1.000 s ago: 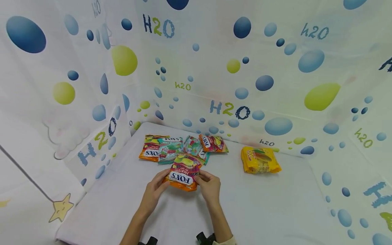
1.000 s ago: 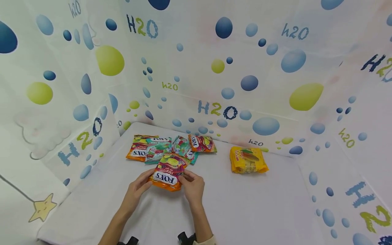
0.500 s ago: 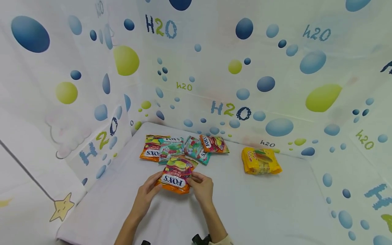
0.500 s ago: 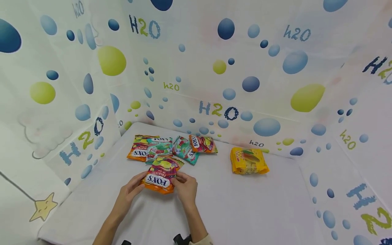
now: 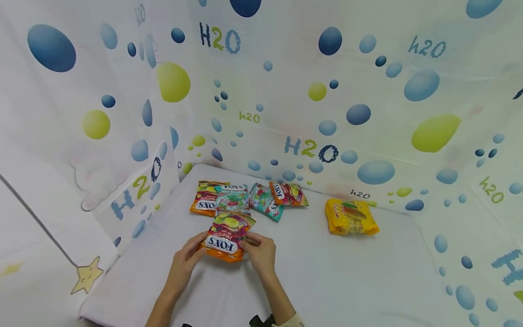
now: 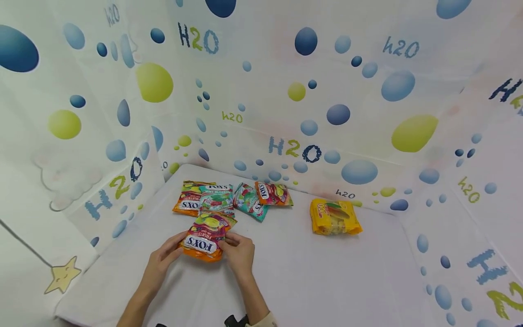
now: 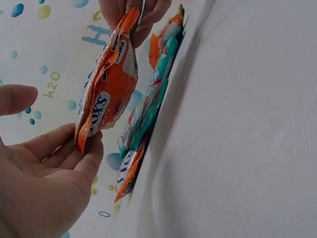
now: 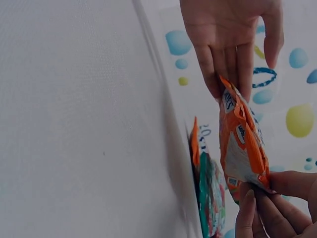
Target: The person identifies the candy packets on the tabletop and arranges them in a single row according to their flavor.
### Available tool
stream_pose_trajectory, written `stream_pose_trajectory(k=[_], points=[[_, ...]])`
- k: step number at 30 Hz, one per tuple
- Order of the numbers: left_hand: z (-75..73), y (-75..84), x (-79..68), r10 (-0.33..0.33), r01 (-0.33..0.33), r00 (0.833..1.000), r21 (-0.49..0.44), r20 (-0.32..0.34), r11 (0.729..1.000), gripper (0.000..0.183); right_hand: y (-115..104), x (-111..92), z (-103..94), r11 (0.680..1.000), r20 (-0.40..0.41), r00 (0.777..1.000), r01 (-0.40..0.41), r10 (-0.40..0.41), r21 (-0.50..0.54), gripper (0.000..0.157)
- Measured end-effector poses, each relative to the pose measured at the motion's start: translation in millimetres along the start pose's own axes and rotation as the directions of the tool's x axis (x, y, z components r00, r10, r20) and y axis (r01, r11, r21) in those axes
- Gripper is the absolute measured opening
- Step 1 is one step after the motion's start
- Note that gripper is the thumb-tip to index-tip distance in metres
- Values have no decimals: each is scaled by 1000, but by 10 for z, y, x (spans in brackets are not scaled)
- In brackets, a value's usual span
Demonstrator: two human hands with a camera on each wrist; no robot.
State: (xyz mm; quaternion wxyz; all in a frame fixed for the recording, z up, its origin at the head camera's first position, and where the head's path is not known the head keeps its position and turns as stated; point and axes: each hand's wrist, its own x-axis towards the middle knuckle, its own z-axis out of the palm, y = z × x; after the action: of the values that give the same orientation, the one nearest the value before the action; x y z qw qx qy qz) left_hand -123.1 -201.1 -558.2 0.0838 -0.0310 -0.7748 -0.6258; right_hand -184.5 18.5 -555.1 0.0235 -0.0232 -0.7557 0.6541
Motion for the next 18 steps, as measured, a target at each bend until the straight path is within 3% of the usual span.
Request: stream_pose_trajectory(k=[10,18], points=[[-187,-110,-41,-60,63,998,75,-35,995,45,16,-19,199,999,69,997,24,-22,-31,27],[-307,-191,-68,-110,114,993,96,-52,989,46,48,-29,335,1000,118,993,-2,4,-20,28]])
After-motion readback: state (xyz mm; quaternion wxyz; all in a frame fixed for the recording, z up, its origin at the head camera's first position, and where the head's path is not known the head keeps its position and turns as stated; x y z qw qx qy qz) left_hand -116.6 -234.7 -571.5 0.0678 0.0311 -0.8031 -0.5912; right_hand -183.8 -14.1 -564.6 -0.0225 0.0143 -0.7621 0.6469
